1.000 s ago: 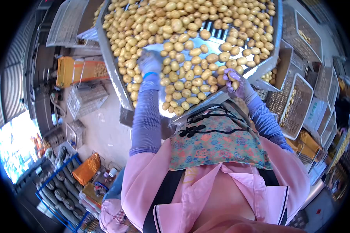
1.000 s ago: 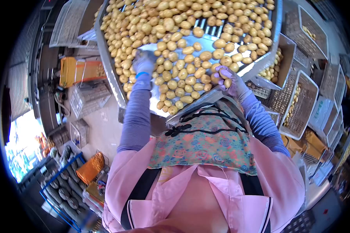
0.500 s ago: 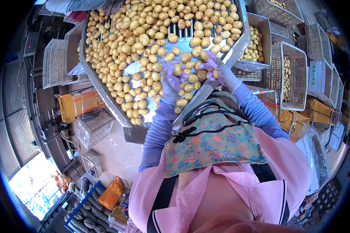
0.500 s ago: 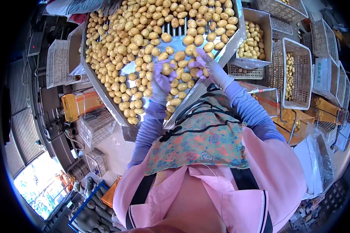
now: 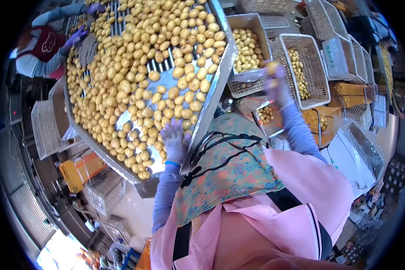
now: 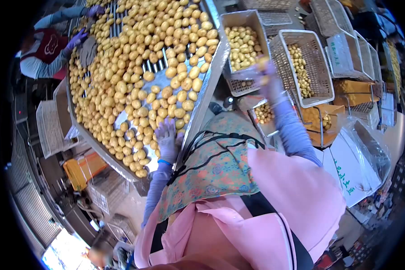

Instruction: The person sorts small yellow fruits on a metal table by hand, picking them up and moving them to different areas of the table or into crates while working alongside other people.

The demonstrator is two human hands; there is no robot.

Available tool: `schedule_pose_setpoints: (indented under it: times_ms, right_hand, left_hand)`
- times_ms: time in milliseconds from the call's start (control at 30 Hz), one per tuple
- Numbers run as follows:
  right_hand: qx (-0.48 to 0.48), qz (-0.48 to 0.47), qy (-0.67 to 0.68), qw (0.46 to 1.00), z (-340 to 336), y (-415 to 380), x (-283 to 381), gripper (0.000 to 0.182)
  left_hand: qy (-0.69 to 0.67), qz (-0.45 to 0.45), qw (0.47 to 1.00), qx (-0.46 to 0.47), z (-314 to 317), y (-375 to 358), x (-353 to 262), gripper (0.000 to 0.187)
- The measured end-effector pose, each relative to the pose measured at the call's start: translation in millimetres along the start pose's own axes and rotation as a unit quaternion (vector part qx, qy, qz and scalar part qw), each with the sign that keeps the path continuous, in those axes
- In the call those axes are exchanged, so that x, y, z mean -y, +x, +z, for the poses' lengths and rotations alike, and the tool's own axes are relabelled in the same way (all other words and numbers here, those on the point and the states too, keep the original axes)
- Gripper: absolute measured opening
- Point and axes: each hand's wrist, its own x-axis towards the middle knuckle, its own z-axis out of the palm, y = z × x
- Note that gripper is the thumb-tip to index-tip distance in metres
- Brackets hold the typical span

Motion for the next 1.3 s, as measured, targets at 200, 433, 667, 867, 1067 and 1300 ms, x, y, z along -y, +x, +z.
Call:
schedule_pose_setpoints:
  times_ms: [200,433,667,867,1067,1300]
  right_hand:
    - [-0.113,0.119,0.061,0.985,-115,2,25,0.024]
    - [0.132,0.326,-0.528,0.773,-140,-29,-77,0.005]
    - [0.178,0.266,-0.679,0.661,-256,-18,-107,0.021]
    - [0.230,-0.122,-0.662,0.703,20,47,-35,0.051]
    - [0.341,-0.247,-0.807,0.414,159,72,-109,0.087]
    - [0.551,-0.284,-0.649,0.441,212,22,-194,0.072]
  left_hand:
    - [0.136,-0.228,0.952,-0.152,14,20,92,0.075]
    - [0.133,-0.114,0.963,-0.204,26,56,-2,0.073]
    - [0.250,-0.211,0.945,-0.002,18,-99,84,0.077]
    - [0.083,-0.405,0.885,-0.213,29,-3,51,0.081]
    - [0.032,-0.067,0.993,-0.095,6,-24,26,0.070]
    - [0.095,-0.320,0.924,-0.189,-24,-61,144,0.076]
